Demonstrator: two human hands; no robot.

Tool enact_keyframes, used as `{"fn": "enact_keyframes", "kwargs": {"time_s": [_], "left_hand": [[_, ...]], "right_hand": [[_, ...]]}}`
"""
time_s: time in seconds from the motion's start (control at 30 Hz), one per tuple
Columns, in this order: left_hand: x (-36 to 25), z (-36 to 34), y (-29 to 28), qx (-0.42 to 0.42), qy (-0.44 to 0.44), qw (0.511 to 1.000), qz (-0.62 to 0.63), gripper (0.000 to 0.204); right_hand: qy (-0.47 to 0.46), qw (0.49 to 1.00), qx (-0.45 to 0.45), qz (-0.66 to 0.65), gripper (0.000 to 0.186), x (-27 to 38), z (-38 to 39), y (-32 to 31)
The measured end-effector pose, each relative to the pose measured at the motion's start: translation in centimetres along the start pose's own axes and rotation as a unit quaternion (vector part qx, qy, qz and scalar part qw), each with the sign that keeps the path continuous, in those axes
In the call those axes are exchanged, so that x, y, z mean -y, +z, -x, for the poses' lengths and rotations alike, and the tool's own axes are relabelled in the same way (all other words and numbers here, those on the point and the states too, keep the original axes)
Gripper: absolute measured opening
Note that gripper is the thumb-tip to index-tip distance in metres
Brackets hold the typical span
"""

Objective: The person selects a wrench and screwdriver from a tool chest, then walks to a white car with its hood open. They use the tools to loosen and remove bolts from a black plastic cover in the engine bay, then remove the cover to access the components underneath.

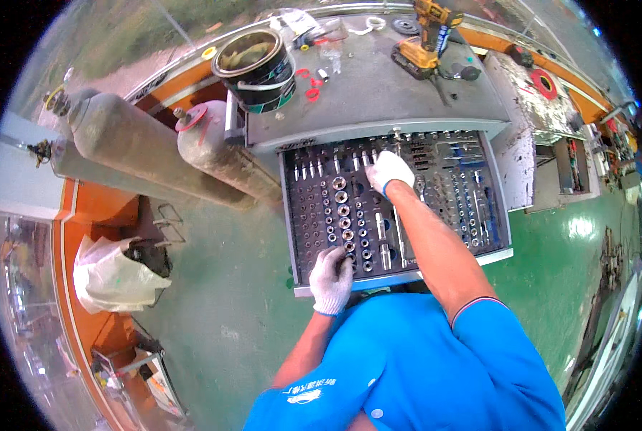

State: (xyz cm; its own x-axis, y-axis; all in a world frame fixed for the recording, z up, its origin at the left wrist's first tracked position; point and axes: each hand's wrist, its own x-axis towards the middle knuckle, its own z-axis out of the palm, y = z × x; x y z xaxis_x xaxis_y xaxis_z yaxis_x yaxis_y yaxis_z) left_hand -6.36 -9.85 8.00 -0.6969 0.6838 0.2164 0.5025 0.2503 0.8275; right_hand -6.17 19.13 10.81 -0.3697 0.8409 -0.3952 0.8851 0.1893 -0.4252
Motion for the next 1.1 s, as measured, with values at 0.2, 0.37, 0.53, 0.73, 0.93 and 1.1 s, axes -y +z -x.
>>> {"fn": "enact_keyframes", "kwargs": {"time_s": [0.2, 0.37, 0.53, 0.73, 0.93, 1.1], "left_hand": [[-0.1, 0.4, 0.1, -0.005, 0.001, 1.000, -0.006, 0.025], [-0.2, -0.1, 0.3, -0.029, 0.038, 0.999, 0.008, 0.025], [-0.2, 0.0, -0.1, -0.024, 0.029, 0.999, 0.014, 0.025], [-0.4, -0.4, -0.6, -0.017, 0.033, 0.999, 0.020, 0.022], [-0.3, -0.7, -0.8, -0.015, 0.038, 0.999, 0.014, 0.024], [-0.5, -0.4, -0.8, -0.034, 0.012, 0.996, 0.082, 0.026]], "right_hand": [[0.107, 0.877, 0.091, -0.459, 0.029, 2.3, -1.8, 3.0], [0.107, 0.890, -0.125, -0.426, 0.016, -2.8, -6.7, 6.1], [0.044, 0.917, -0.007, -0.396, 0.022, -2.7, -4.1, 3.2], [0.005, 0.998, -0.048, 0.034, 0.067, 2.5, -1.7, 0.6], [-0.056, 0.986, -0.086, 0.131, 0.047, 3.8, -0.9, 0.7], [-0.069, 0.925, 0.049, -0.369, 0.026, -2.7, -1.4, -1.0]]}}
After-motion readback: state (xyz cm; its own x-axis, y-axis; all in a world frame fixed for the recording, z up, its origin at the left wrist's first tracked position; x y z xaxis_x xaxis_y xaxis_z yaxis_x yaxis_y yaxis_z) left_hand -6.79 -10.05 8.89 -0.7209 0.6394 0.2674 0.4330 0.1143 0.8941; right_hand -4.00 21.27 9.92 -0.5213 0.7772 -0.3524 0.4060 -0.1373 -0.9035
